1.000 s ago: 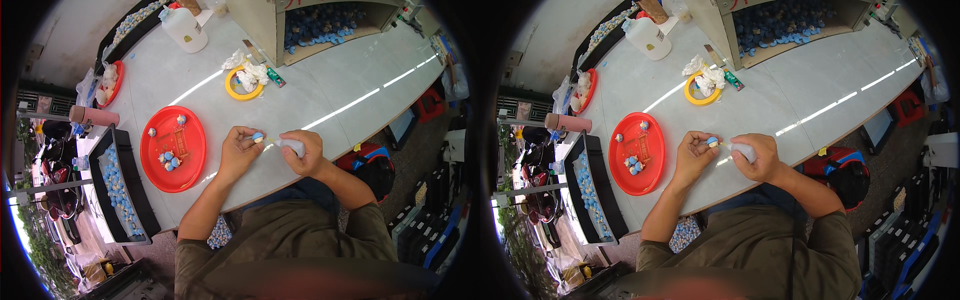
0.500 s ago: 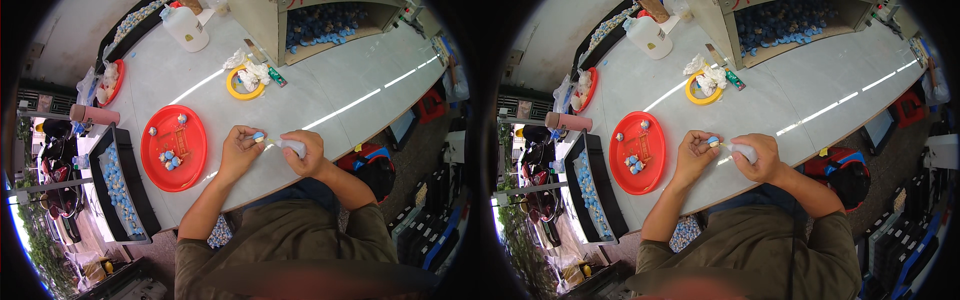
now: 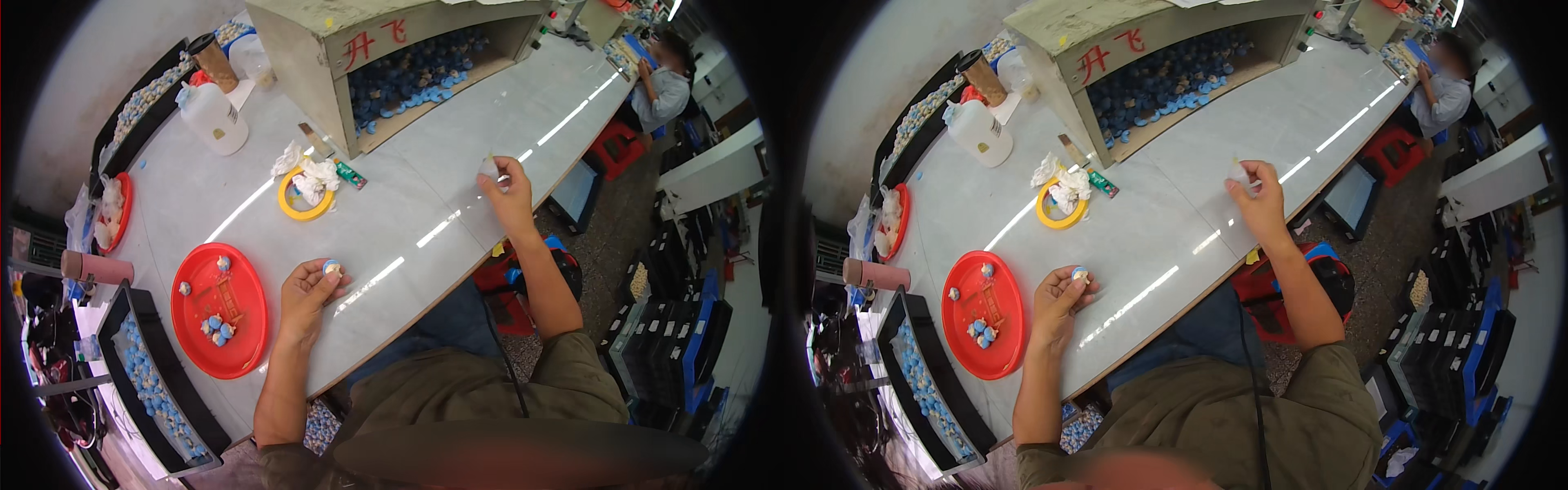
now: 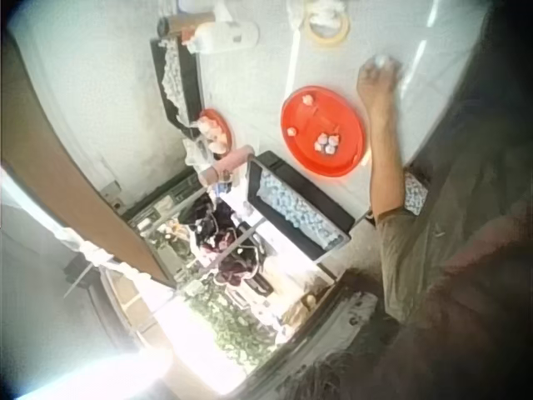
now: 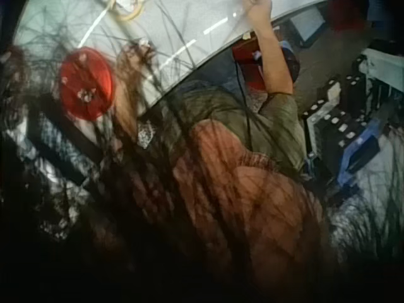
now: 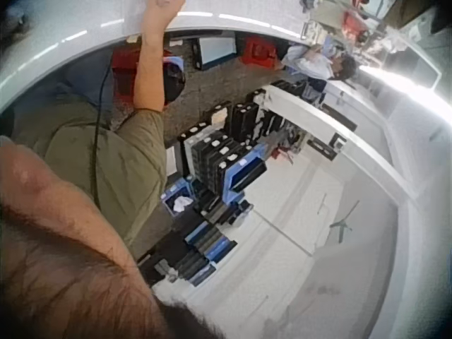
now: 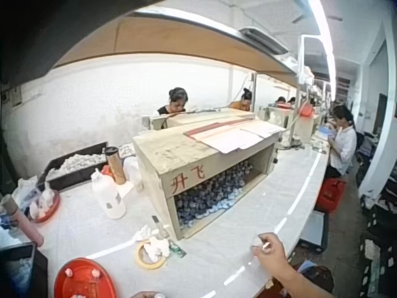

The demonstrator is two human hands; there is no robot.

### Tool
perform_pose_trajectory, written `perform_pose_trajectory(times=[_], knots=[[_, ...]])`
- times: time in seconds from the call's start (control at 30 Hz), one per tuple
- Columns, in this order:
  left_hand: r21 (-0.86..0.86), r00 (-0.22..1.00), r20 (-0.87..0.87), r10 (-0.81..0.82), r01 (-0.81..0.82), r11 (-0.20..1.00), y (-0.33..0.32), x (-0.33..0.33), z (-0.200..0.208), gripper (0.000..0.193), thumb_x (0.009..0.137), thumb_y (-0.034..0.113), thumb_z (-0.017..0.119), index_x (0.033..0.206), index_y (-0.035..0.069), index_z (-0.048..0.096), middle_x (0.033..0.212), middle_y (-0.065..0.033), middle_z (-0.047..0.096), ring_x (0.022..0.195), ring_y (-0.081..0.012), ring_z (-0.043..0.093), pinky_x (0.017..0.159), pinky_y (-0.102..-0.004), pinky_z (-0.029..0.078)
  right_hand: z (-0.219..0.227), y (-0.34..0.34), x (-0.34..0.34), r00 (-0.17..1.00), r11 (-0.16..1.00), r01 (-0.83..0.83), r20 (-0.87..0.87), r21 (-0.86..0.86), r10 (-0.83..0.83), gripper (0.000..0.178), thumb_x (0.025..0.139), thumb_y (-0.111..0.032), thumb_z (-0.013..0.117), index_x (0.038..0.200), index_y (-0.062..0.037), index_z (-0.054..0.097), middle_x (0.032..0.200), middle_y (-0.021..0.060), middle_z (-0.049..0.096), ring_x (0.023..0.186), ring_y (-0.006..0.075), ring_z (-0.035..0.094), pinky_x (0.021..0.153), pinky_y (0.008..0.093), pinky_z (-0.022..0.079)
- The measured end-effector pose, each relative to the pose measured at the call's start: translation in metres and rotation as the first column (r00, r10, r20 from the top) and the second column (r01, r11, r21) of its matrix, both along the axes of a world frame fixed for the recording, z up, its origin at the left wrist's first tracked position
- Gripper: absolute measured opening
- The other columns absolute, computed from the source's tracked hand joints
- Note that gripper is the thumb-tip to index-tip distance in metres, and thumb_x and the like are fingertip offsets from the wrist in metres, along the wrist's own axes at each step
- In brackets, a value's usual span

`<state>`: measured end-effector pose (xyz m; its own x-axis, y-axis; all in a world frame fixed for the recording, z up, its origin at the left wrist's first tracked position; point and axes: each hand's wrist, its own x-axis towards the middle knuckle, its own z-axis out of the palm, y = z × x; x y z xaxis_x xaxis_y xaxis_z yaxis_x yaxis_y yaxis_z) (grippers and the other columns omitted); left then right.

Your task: The person applies glue from a glue bottle to small plastic components and assembles them by hand.

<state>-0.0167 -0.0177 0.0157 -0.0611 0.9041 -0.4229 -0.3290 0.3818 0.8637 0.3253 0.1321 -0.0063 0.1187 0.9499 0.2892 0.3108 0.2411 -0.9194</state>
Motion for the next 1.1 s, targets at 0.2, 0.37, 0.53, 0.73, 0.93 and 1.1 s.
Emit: perform_pose_trajectory(times=[0.2, 0.37, 0.53, 0.73, 0.93, 1.1], knots=[[0.017, 0.996, 0.087, 0.005, -0.007, 1.0, 0.004, 0.0, -0.004, 0.028, 0.09, 0.011, 0.068, 0.111, 0.0, 0.054, 0.1, -0.0101, 0.066, 0.09, -0.0178, 0.067, 0.075, -0.0255, 0.055, -0.014, 0.063, 0.09, 0.881, 0.922, 0.379, 0.273, 0.081, -0.386, 0.028, 0.076, -0.017, 0.076, 0.098, -0.0044, 0.063, 0.086, 0.0048, 0.064, 0.081, 0.0181, 0.056, 0.074, 0.0337, 0.046], [0.025, 0.997, 0.083, 0.006, -0.008, 1.0, 0.005, 0.001, -0.007, 0.026, 0.091, 0.013, 0.067, 0.109, 0.0, 0.054, 0.099, -0.0106, 0.066, 0.086, -0.017, 0.067, 0.074, -0.0235, 0.057, -0.02, 0.07, 0.097, 0.799, 0.88, 0.473, 0.405, 0.031, -0.444, 0.032, 0.075, -0.021, 0.078, 0.097, -0.0031, 0.063, 0.086, 0.0069, 0.063, 0.08, 0.0222, 0.057, 0.075, 0.0373, 0.047], [0.006, 0.993, 0.119, 0.024, -0.025, 1.0, 0.008, 0.0, -0.007, 0.027, 0.09, 0.012, 0.067, 0.11, -0.001, 0.054, 0.099, -0.0104, 0.066, 0.088, -0.0182, 0.067, 0.075, -0.0254, 0.056, 0.009, 0.038, 0.061, 0.643, 0.653, 0.504, 0.259, 0.566, -0.72, 0.026, 0.08, -0.013, 0.073, 0.099, -0.0012, 0.061, 0.089, 0.0085, 0.06, 0.078, 0.024, 0.06, 0.073, 0.0364, 0.048], [0.008, 0.992, 0.123, 0.021, -0.022, 1.0, 0.006, -0.004, -0.01, 0.03, 0.089, 0.011, 0.068, 0.111, -0.002, 0.053, 0.099, -0.0112, 0.066, 0.09, -0.0199, 0.067, 0.078, -0.0274, 0.055, 0.037, 0.068, -0.05, 0.882, 0.897, -0.155, 0.468, 0.413, -0.063, 0.022, 0.082, 0.0, 0.064, 0.103, -0.0064, 0.062, 0.094, 0.0096, 0.059, 0.081, 0.024, 0.061, 0.067, 0.0341, 0.05], [0.013, 0.989, 0.145, 0.033, -0.035, 0.999, 0.005, -0.005, -0.01, 0.029, 0.089, 0.009, 0.068, 0.112, -0.001, 0.052, 0.1, -0.0114, 0.066, 0.089, -0.0189, 0.067, 0.078, -0.0271, 0.056, 0.022, 0.142, -0.098, 0.55, 0.876, -0.37, 0.833, 0.309, -0.061, 0.021, 0.082, -0.001, 0.06, 0.101, -0.0074, 0.065, 0.098, 0.0114, 0.057, 0.098, 0.0303, 0.057, 0.077, 0.0422, 0.05], [0.022, 0.975, 0.189, 0.117, -0.124, 0.992, 0.003, -0.005, -0.018, 0.031, 0.088, 0.008, 0.069, 0.112, 0.0, 0.052, 0.102, -0.0111, 0.065, 0.092, -0.0183, 0.066, 0.08, -0.0278, 0.055, 0.028, 0.129, -0.104, 0.649, 0.843, -0.382, 0.759, 0.379, -0.048, 0.014, 0.081, -0.004, 0.063, 0.095, -0.006, 0.064, 0.093, 0.0112, 0.056, 0.09, 0.029, 0.057, 0.074, 0.0397, 0.048]])
